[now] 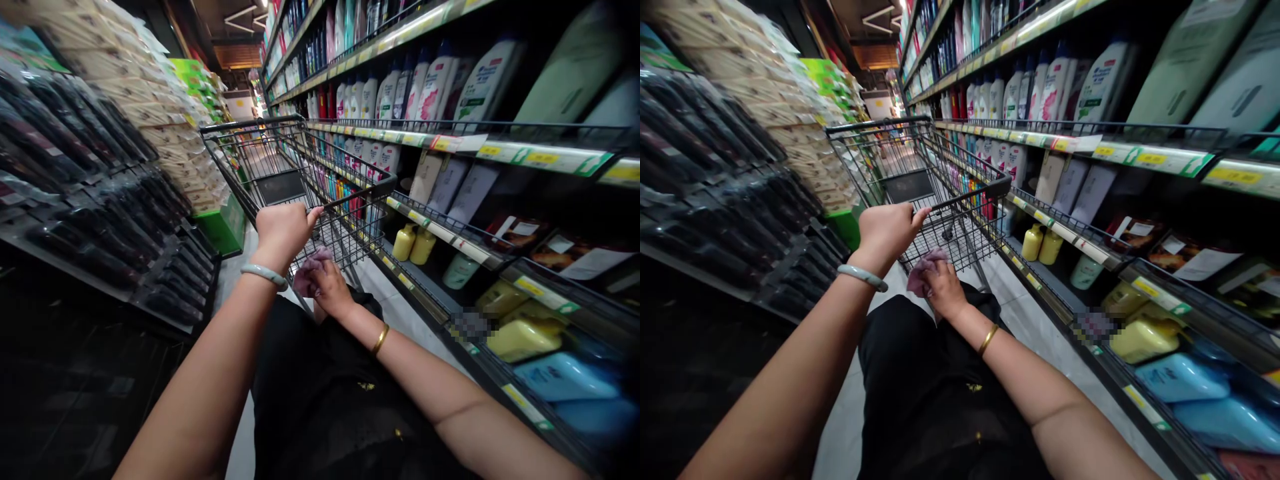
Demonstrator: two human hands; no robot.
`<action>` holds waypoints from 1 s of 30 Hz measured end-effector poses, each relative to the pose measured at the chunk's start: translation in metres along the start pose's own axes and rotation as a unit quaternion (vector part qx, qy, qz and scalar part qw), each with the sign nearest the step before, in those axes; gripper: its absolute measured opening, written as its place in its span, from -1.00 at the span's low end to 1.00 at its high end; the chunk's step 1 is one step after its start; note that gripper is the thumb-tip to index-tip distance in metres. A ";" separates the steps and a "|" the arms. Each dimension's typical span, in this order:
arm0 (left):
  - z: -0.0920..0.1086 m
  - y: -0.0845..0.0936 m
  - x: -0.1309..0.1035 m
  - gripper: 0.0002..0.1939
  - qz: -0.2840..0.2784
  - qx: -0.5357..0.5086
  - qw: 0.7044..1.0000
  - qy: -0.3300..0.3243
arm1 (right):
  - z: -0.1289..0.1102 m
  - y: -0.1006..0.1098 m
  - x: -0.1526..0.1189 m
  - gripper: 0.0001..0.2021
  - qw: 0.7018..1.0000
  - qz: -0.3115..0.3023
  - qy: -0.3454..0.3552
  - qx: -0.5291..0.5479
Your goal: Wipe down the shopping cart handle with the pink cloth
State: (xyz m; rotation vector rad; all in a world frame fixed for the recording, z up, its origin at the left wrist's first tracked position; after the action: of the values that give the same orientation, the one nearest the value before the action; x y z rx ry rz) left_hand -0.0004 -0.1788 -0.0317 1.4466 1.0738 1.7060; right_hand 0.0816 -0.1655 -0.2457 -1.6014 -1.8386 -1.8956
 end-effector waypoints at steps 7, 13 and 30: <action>-0.026 0.003 -0.005 -0.04 -0.003 0.009 1.000 0.009 | 0.030 0.008 0.007 -0.65 0.998 -0.035 0.058 -0.011; -0.038 0.001 -0.006 -0.08 0.003 0.011 1.000 0.027 | 0.028 0.008 0.006 -0.73 0.998 0.000 -0.048 0.034; -0.068 0.004 -0.012 -0.10 0.025 0.025 0.999 0.041 | 0.097 0.027 0.009 -0.73 0.986 0.057 -0.156 -0.003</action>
State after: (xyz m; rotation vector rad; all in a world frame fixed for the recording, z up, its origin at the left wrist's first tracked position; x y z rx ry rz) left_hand -0.0645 -0.2029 -0.0379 1.4572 1.1404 1.7993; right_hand 0.1538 -0.0949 -0.2448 -2.0566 -1.7958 -1.6841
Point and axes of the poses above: each hand's wrist, its own x-axis towards the middle knuckle, its own y-axis out of the back of the hand, z = x × y, the point moved 4 cm from there along x, towards the middle knuckle, and after that the axes turned 15 degrees about -x, right-handed, at the moved point
